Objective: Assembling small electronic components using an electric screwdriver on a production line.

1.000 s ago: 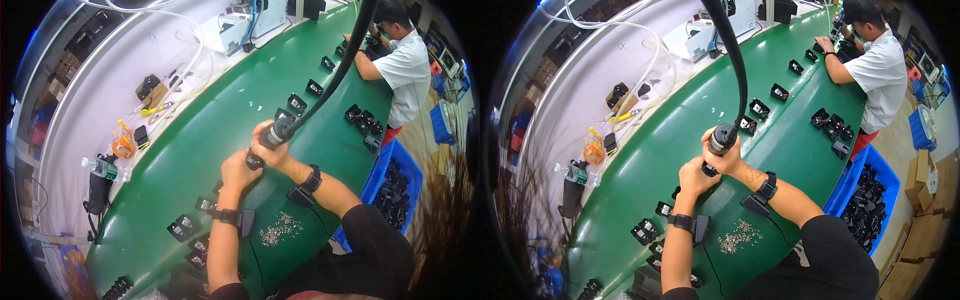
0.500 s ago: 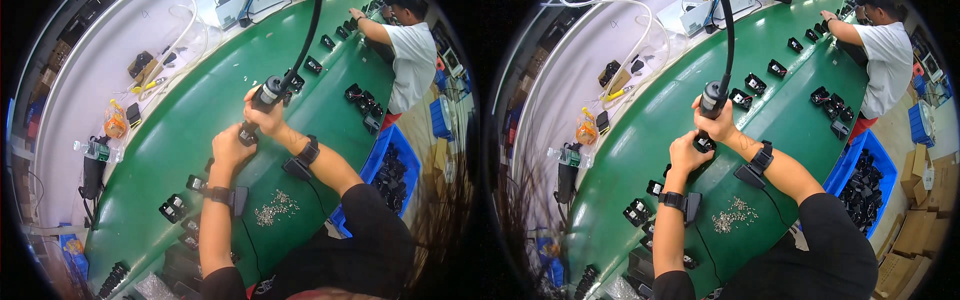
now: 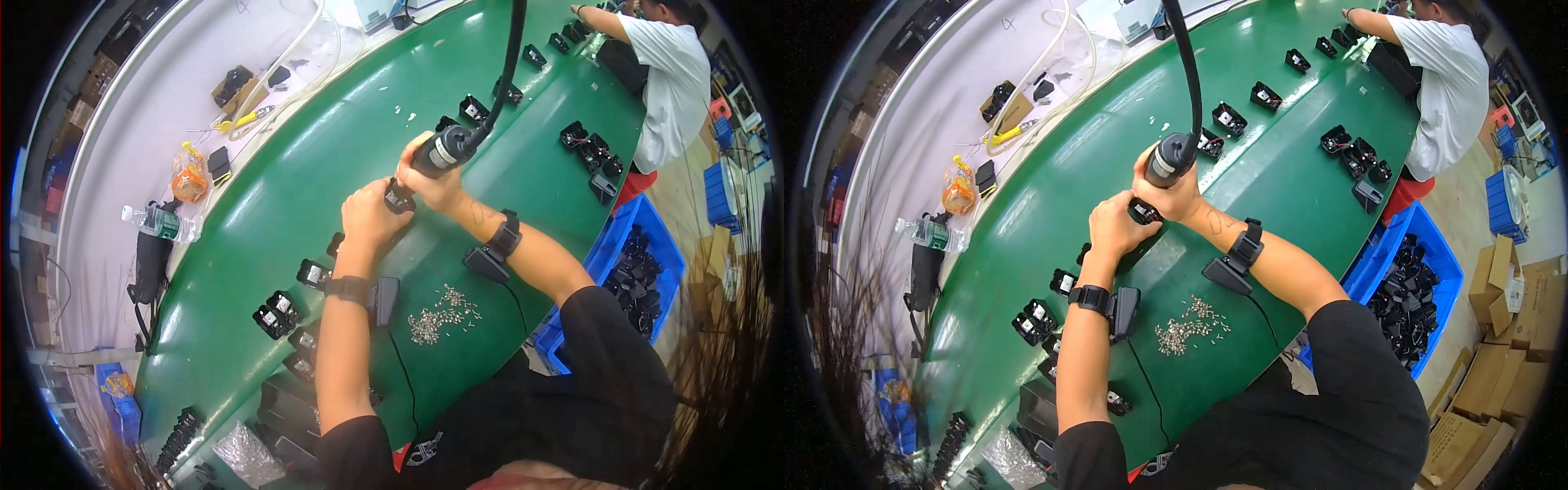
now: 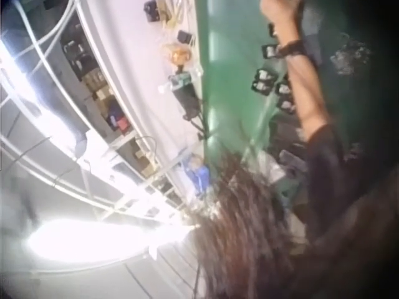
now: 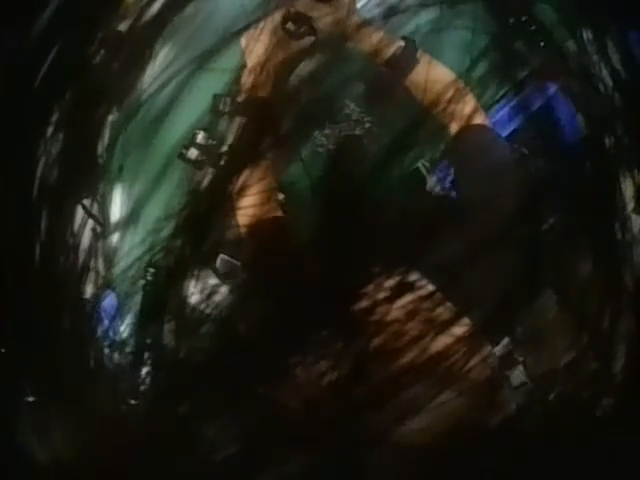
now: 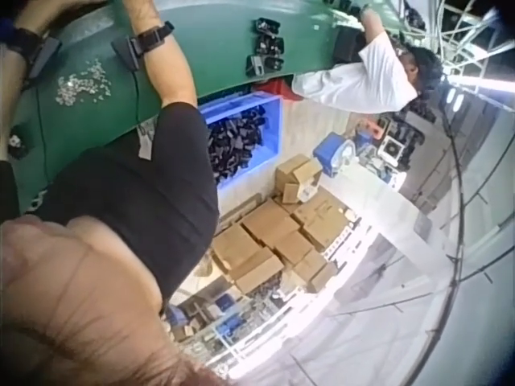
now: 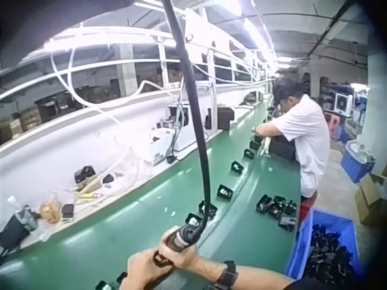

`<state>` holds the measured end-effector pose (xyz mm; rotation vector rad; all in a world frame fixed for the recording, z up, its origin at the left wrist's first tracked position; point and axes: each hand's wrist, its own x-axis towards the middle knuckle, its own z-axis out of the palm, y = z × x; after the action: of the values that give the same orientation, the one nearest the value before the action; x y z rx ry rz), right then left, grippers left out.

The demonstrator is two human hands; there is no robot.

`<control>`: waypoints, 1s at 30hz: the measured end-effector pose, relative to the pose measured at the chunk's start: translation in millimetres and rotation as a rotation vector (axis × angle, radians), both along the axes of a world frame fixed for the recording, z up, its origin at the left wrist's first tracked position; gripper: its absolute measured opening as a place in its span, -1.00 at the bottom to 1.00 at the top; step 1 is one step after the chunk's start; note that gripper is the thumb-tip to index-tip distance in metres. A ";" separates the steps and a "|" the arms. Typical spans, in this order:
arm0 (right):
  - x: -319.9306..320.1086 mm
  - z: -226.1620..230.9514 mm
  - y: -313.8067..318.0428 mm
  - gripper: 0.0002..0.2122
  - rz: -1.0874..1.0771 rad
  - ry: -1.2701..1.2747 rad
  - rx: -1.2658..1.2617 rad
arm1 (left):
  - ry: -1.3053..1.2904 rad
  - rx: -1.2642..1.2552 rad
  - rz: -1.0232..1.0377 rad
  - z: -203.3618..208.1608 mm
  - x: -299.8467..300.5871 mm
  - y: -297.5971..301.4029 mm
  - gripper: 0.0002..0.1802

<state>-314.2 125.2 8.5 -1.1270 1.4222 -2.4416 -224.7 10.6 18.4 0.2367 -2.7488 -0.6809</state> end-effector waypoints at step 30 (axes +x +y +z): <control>114.8 -8.1 95.5 -0.66 -0.130 0.106 0.116 | 0.029 -0.183 0.159 -31.7 221.7 112.8 -0.52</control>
<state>-199.4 220.7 0.3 -1.1892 1.6951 -2.3776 -3.0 123.4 -13.2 0.3948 -2.7065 -0.3860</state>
